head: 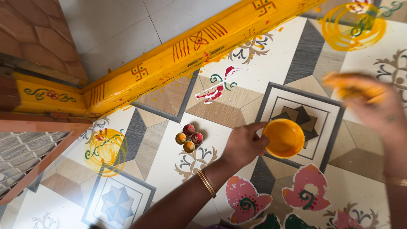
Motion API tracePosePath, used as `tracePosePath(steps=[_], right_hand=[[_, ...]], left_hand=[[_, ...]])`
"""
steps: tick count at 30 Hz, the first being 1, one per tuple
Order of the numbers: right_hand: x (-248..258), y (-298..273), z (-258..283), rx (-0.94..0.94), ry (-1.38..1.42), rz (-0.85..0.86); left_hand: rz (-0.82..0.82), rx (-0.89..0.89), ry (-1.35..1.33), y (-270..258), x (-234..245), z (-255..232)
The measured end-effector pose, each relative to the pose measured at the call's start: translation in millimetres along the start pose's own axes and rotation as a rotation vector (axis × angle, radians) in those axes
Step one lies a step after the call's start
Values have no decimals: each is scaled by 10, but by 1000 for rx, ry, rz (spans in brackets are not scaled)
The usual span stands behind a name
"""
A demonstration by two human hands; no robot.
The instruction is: The person applies yellow powder to the floor and a door threshold to create decorative patterns. They use their fingers to draw lines and swirls, occasionally dipping into a small yellow bowl to replenish the powder. The person also places small decorative items on the floor near the threshold.
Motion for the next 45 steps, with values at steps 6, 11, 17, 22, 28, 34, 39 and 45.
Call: tracePosePath(steps=[6,11,17,22,28,34,39,45], right_hand=[[-1289,-703,339,-306,-589,600],[-1871,-1402,230,-320,-1008,502],[-1995,-1885,145,-119,-871,266],[-2034,-1972,-33,-240,-953,300],[-1864,-1882,-40,-429,-647,262],[-1713,-1481,-334,-582,667,163],[-1803,-894,-170,-566,419,232],[-2038,-551,446,-406,-738,348]], left_hand=[[2,57,-42,-400,-206,140],[-16,22,140,-794,-275,238],[-33,-213,298,-1128,-490,284],[-12,-123,277,-1220,-598,468],[-30,-125,191,-1351,-434,390],[-86,-1,95,-1302,41,443],[-221,78,35,-1484,593,587],[-323,114,76,-1743,999,611]])
Point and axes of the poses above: each hand's wrist, its own y-axis towards the middle knuckle, its own x-axis out of the back of the hand, z = x × y, the point moved 6 cm from there along y, towards the middle knuckle, and after that the axes turned 4 degrees about z, right-handed, at the moved point
